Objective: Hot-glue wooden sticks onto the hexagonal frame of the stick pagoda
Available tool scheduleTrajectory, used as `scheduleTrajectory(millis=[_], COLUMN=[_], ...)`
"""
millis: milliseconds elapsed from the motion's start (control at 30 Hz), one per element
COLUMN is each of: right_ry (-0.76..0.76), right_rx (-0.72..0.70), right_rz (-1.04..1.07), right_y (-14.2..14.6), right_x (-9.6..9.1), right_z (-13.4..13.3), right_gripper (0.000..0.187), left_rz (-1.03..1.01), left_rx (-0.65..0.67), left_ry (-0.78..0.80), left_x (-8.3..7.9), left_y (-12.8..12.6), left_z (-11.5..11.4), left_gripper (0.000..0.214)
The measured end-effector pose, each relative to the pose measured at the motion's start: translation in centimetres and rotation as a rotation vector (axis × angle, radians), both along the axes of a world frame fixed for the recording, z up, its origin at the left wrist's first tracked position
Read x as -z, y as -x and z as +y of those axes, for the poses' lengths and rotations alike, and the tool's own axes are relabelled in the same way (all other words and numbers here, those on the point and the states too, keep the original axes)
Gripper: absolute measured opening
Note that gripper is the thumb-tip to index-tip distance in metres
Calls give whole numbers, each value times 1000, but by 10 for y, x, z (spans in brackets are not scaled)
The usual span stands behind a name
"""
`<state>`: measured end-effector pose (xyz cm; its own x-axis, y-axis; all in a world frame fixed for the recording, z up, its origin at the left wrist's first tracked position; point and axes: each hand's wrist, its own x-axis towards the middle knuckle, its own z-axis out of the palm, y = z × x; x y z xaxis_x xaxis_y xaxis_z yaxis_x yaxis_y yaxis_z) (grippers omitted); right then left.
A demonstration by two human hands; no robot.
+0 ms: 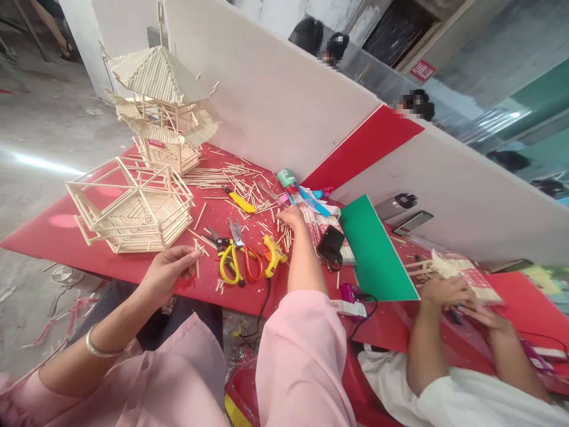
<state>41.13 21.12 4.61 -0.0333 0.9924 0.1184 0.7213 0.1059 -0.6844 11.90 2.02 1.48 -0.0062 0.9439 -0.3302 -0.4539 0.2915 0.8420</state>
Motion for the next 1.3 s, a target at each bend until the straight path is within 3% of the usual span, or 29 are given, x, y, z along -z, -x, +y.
scheduleTrajectory(millis=[100,200,367,500,867,1300], right_ry=[92,187,483,495,493,463], right_rx=[-40,-123,-429,-437,-355,-286], right_rz=[66,127,404,465,478,556], right_y=[13,46,116,146,160,168], right_x=[-18,-28,-27,-22,-26,-10], right_z=[-13,-42,-121,-155,-168,-163], right_gripper=[19,26,37,43,46,44], left_rz=[-26,-79,-149,-173,-192,-136], left_rx=[-4,-9,-19,-27,-18,-33], left_ry=[-12,-29,-37,-55,-66,-112], left_x=[0,-1,-1,-1,-6,0], left_y=[1,1,5,12,23,31], left_z=[0,0,-6,-15,-29,-22], left_gripper=[39,38,39,40,38,41])
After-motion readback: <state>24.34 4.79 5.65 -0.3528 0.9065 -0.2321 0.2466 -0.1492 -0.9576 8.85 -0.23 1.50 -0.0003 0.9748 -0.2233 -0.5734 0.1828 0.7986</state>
